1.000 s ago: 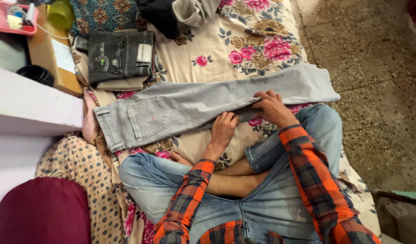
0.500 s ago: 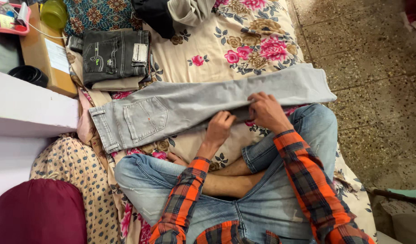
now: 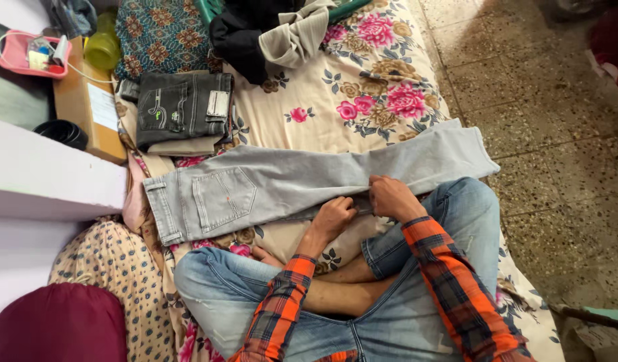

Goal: The person folds a pair of light gray jeans on a floral bedspread, aligning the legs and folding the garment in half. They then pick up a folded black shirt and place it on top of the folded jeans.

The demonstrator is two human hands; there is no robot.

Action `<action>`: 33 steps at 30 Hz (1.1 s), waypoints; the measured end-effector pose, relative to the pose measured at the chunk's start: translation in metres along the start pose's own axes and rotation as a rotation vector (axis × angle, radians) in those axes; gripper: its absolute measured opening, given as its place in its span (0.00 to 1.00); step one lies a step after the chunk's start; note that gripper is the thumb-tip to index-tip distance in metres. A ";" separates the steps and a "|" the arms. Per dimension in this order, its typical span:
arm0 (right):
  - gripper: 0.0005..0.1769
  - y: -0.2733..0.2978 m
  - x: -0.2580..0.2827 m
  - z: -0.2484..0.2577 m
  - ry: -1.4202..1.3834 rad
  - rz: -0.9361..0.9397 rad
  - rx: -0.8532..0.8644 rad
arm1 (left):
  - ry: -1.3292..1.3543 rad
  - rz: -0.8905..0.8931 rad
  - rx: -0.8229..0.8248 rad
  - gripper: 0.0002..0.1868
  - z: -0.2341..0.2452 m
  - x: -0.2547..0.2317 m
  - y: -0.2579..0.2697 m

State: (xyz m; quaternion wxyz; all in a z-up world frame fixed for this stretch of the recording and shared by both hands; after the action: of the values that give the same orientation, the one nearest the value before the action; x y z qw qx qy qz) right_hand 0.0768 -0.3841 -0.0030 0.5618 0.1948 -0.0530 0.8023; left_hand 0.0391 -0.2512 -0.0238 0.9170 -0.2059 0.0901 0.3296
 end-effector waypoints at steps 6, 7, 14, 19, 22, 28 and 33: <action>0.07 -0.048 -0.040 0.035 -0.374 0.138 -0.330 | -0.041 -0.013 -0.006 0.14 0.005 -0.001 0.006; 0.10 -0.065 -0.056 0.038 -0.358 0.053 -0.383 | -0.024 0.005 0.005 0.16 0.005 -0.003 0.007; 0.16 -0.143 -0.064 0.000 -0.305 0.189 -0.130 | -0.017 0.024 -0.085 0.17 0.015 -0.007 0.012; 0.17 -0.162 -0.061 -0.019 -0.290 0.129 0.166 | 0.019 -0.012 -0.110 0.15 0.009 -0.005 0.011; 0.20 -0.159 -0.069 -0.034 -0.262 -0.018 0.342 | 0.054 -0.015 -0.090 0.13 0.006 -0.005 0.012; 0.20 -0.159 -0.047 -0.038 -0.292 0.097 0.417 | 0.049 -0.034 -0.134 0.11 0.021 -0.008 0.004; 0.17 -0.169 -0.080 -0.005 -0.348 0.013 0.137 | 0.045 -0.006 -0.260 0.10 0.037 -0.002 0.004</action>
State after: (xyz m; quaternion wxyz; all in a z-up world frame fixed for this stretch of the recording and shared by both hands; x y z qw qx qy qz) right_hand 0.2543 -0.3914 -0.0602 0.5242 0.3683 -0.0960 0.7618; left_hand 0.0358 -0.2329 0.0087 0.8814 -0.3304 0.0664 0.3309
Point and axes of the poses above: each hand's wrist, its own y-axis away from the middle knuckle, its own z-axis out of the back of the hand, x = y × z, the point moved 8 cm from there along -y, towards the middle knuckle
